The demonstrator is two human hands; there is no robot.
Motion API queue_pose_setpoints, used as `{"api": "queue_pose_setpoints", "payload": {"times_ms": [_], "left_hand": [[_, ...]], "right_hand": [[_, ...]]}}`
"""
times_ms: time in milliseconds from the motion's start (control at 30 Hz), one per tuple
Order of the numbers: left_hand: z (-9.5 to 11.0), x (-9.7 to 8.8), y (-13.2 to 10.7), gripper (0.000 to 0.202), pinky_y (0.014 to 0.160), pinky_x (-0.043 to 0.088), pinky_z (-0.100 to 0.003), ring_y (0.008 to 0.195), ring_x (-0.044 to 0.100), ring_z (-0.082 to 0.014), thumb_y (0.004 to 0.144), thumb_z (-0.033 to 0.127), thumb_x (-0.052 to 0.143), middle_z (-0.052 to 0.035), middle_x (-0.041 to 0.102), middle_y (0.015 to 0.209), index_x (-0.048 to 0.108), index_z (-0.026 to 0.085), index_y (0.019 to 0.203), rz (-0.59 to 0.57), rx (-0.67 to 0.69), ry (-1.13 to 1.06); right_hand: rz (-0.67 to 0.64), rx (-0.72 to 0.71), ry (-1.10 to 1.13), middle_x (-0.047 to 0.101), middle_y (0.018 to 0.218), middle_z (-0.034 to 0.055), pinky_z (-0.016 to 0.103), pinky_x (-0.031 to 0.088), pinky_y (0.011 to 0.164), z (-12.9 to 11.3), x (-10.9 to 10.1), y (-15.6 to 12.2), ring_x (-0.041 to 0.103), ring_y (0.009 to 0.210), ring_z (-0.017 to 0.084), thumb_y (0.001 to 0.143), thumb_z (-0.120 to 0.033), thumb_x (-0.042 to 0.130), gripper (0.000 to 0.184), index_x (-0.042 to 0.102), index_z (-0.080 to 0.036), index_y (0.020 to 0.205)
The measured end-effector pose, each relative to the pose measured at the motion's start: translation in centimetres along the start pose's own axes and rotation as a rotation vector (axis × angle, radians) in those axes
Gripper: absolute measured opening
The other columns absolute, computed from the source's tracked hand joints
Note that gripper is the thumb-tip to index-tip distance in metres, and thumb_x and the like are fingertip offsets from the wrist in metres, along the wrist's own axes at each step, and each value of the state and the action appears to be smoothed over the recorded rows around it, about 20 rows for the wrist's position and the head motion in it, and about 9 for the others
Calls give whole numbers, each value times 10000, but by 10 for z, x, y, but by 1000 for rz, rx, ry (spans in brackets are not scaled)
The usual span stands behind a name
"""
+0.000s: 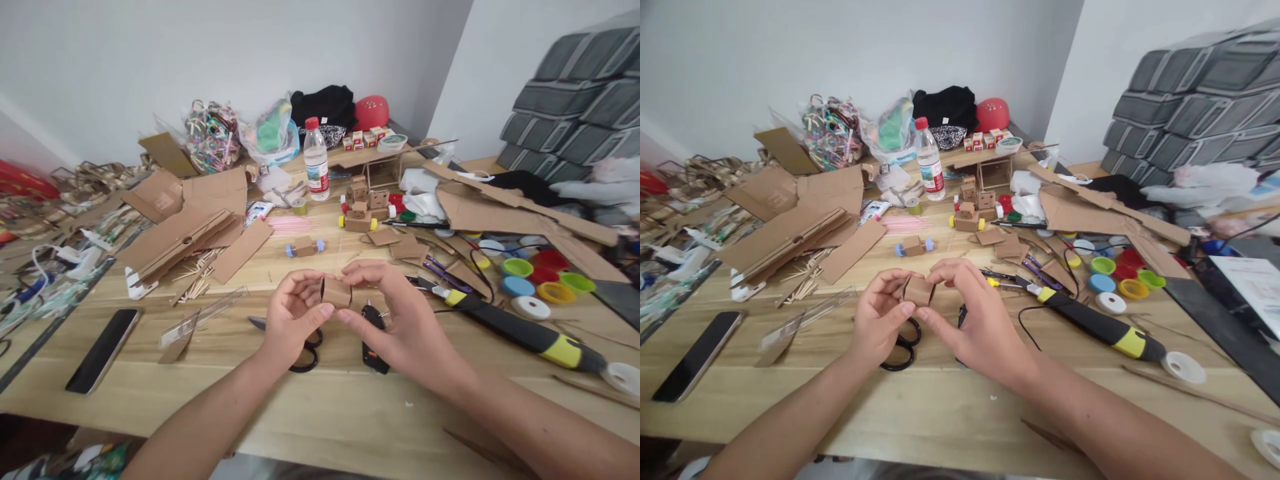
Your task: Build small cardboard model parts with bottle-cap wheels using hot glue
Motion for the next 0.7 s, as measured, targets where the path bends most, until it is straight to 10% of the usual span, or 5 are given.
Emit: {"api": "queue_pose_setpoints", "payload": {"times_ms": [333, 700], "left_hand": [[-5, 1, 2, 410, 713, 570, -262, 809, 719, -154, 639, 462, 948, -22, 780, 928, 699, 232, 870, -12, -59, -47], [10, 1, -4, 272, 859, 604, -251, 979, 757, -149, 812, 321, 852, -33, 784, 1050, 700, 264, 1029, -81, 282, 126]], "right_hand": [[-8, -146, -118, 736, 1035, 72, 372, 614, 835, -9, 1, 0, 723, 1003, 235, 978, -206, 624, 179, 541, -278, 1120], [-17, -143, -112, 729, 1045, 73, 380, 625, 854, -11, 2, -1, 723, 1031, 229, 962, -156, 609, 201, 534, -283, 1098]]}}
Point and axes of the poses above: each hand's wrist, its own y-axis towards the middle knuckle, its own x-axis out of the palm, z = x × y, the point moved 6 cm from there along y, towards the middle knuckle
